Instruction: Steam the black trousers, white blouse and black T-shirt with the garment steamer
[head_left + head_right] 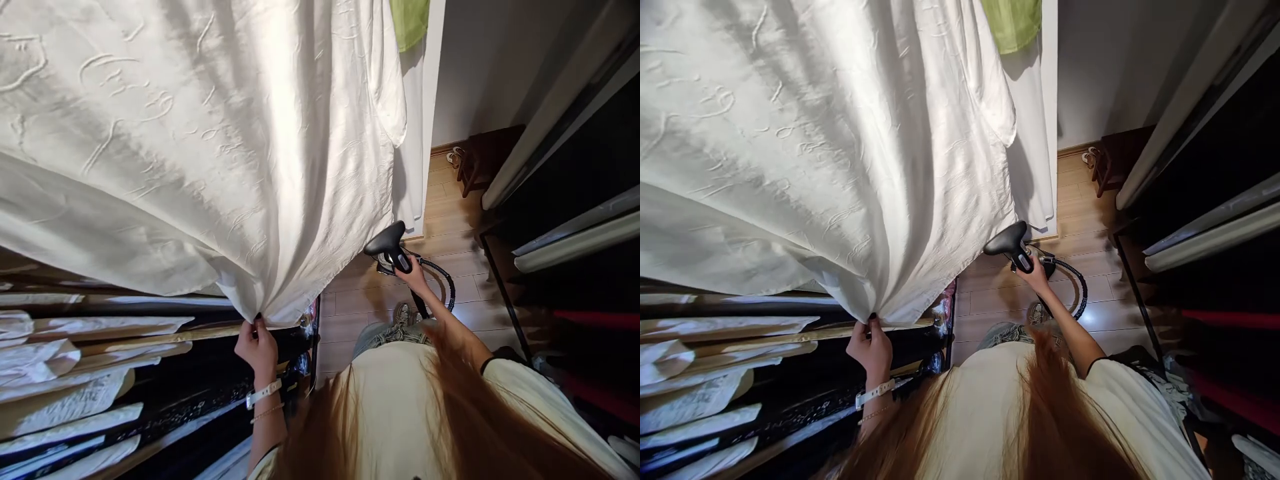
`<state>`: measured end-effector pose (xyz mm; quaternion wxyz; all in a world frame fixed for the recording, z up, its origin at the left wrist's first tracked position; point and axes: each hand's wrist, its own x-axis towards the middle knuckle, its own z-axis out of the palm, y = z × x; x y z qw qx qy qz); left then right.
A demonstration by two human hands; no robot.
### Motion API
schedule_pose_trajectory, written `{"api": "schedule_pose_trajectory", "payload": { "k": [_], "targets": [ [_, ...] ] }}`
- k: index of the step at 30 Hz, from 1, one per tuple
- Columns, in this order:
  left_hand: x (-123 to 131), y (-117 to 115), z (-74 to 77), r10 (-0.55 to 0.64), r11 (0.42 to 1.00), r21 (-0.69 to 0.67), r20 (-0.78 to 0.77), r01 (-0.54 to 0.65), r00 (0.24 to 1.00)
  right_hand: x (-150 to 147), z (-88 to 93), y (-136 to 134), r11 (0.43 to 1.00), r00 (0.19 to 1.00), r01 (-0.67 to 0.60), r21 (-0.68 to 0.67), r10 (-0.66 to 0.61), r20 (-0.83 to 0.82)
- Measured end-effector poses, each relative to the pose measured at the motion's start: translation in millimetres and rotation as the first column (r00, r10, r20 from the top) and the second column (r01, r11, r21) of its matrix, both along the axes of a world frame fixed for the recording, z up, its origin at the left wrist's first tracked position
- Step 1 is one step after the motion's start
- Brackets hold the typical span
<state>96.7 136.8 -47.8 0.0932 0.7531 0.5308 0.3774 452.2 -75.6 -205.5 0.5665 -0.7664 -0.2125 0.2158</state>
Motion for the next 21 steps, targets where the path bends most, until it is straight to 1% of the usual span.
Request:
{"api": "schedule_pose_trajectory", "payload": {
  "k": [3,6,10,13,17,21],
  "targets": [
    [3,-8,-1.8,-0.017,0.999,-0.029,0.007,0.017,1.0,14,10.6,25,0.997,0.997,-0.037,0.063,0.041,-0.067],
    [3,-15,-1.7,-0.032,0.998,-0.06,0.025,0.034,0.999,18,12.5,39,0.991,0.986,-0.091,0.102,0.105,-0.133],
    [1,-22,3.1,-0.019,0.999,-0.05,0.023,0.02,1.0,12,8.4,39,0.984,0.972,-0.144,0.102,0.16,-0.174],
    [-2,-24,6.5,0.003,0.998,-0.059,0.025,-0.002,1.0,11,10.4,42,0.982,0.971,-0.155,0.106,0.171,-0.168],
    [-9,-25,5.7,0.009,0.995,-0.097,0.053,-0.003,0.999,17,15.3,53,0.975,0.964,-0.182,0.13,0.203,-0.174],
    [-13,-25,3.8,0.015,0.996,-0.087,0.052,-0.01,0.999,16,14.1,56,0.975,0.956,-0.192,0.111,0.211,-0.202]
  ]
}}
